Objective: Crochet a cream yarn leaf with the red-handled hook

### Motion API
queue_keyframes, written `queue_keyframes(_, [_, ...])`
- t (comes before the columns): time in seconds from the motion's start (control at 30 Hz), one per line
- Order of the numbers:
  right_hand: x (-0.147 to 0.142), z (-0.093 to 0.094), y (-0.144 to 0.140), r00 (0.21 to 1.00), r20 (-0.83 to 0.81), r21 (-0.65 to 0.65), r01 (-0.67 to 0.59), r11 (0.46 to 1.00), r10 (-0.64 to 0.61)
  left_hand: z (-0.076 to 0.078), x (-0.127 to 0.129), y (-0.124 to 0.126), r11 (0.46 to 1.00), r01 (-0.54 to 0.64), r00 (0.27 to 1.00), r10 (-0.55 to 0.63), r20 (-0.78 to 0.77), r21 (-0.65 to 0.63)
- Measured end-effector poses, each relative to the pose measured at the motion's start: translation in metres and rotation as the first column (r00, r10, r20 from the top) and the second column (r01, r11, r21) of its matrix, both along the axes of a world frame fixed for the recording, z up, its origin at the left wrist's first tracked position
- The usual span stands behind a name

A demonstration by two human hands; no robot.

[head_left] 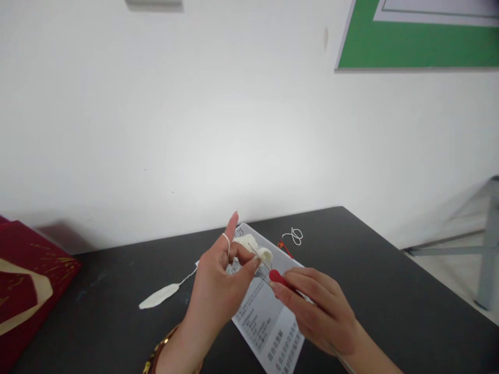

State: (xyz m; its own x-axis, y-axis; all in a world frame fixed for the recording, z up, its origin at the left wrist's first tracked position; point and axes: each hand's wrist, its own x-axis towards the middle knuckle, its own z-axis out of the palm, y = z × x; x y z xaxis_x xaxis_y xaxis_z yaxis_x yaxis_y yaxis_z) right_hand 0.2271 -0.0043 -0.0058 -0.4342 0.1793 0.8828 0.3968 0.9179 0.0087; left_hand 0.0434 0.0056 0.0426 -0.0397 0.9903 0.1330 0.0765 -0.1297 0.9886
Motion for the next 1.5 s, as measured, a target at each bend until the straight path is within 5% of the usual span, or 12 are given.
queue_keyframes(0.13, [-0.002, 0.005, -0.001, 0.986, -0.120, -0.179, -0.139, 0.974, 0.118, 0.006, -0.005, -0.001, 0.997, 0.078, 0.981, -0.077, -0.176, -0.002])
queue_keyframes(0.33, [0.001, 0.010, -0.005, 0.960, -0.245, -0.326, -0.214, 0.921, 0.136, 0.011, -0.010, 0.003, 0.988, 0.154, 0.942, -0.154, -0.298, -0.024])
queue_keyframes(0.53, [0.010, 0.007, -0.009, 0.906, -0.416, -0.545, -0.319, 0.775, 0.080, 0.005, -0.017, 0.011, 0.958, 0.263, 0.956, -0.275, -0.105, -0.116])
queue_keyframes(0.67, [0.015, 0.010, -0.005, 0.834, -0.546, -0.571, -0.442, 0.692, 0.082, 0.003, -0.021, 0.012, 0.896, 0.396, 0.918, -0.388, 0.080, -0.203])
queue_keyframes(0.83, [0.020, 0.013, 0.001, 0.755, -0.654, -0.600, -0.563, 0.568, 0.057, -0.002, -0.023, 0.010, 0.866, 0.446, 0.895, -0.429, 0.124, -0.225])
queue_keyframes(0.93, [0.019, 0.013, 0.007, 0.674, -0.738, -0.611, -0.649, 0.454, -0.031, -0.004, -0.022, 0.009, 0.884, 0.426, 0.905, -0.413, 0.106, -0.191])
queue_keyframes(1.1, [0.009, 0.012, 0.020, 0.512, -0.815, -0.562, -0.812, 0.159, -0.271, -0.002, -0.014, 0.009, 0.922, 0.342, 0.940, -0.340, 0.043, -0.181])
queue_keyframes(1.17, [0.005, 0.011, 0.022, 0.493, -0.805, -0.548, -0.831, 0.095, -0.331, -0.002, -0.010, 0.008, 0.940, 0.293, 0.956, -0.293, 0.022, -0.177])
queue_keyframes(1.27, [0.000, 0.010, 0.020, 0.490, -0.800, -0.541, -0.839, 0.064, -0.345, -0.004, -0.005, 0.006, 0.947, 0.274, 0.962, -0.271, 0.043, -0.165])
queue_keyframes(1.5, [-0.008, 0.007, 0.017, 0.461, -0.819, -0.522, -0.846, 0.112, -0.342, -0.011, 0.001, 0.006, 0.973, 0.230, 0.972, -0.231, -0.036, -0.035])
